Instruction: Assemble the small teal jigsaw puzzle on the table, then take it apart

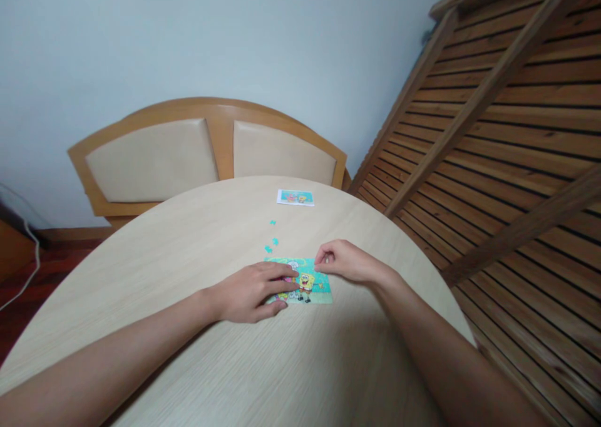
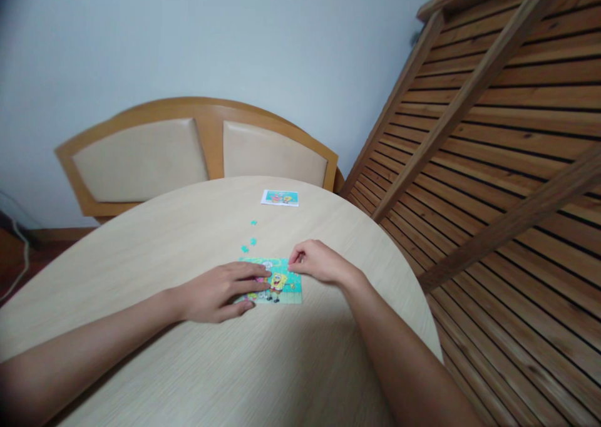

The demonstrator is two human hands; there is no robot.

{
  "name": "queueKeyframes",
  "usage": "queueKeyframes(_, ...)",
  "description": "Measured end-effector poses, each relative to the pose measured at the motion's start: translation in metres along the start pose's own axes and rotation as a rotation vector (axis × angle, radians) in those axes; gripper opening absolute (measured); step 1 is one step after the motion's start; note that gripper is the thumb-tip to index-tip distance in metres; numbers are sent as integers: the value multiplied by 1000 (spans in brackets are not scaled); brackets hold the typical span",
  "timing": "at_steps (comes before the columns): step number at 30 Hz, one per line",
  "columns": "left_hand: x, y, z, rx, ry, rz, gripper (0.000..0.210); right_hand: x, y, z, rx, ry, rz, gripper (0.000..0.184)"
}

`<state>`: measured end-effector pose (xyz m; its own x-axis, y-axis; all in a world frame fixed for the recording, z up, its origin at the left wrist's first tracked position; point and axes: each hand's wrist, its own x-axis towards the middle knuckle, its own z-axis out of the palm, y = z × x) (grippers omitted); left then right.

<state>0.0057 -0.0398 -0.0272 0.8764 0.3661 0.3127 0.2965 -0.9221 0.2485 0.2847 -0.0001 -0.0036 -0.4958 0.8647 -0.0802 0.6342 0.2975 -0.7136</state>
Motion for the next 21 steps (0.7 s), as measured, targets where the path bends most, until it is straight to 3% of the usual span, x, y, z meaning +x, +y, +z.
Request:
queueKeyframes(12, 1, -1, 1, 4, -7, -2, 39, -3, -8, 0, -211, 18, -51, 14)
queueKeyframes(18, 2, 2, 1, 1, 14, 9, 38, -14, -28, -4, -446, -62, -135, 18)
queueKeyframes(21, 4, 2, 0, 16, 71, -53, 32, -18, -38, -4, -512, -42, -134, 19)
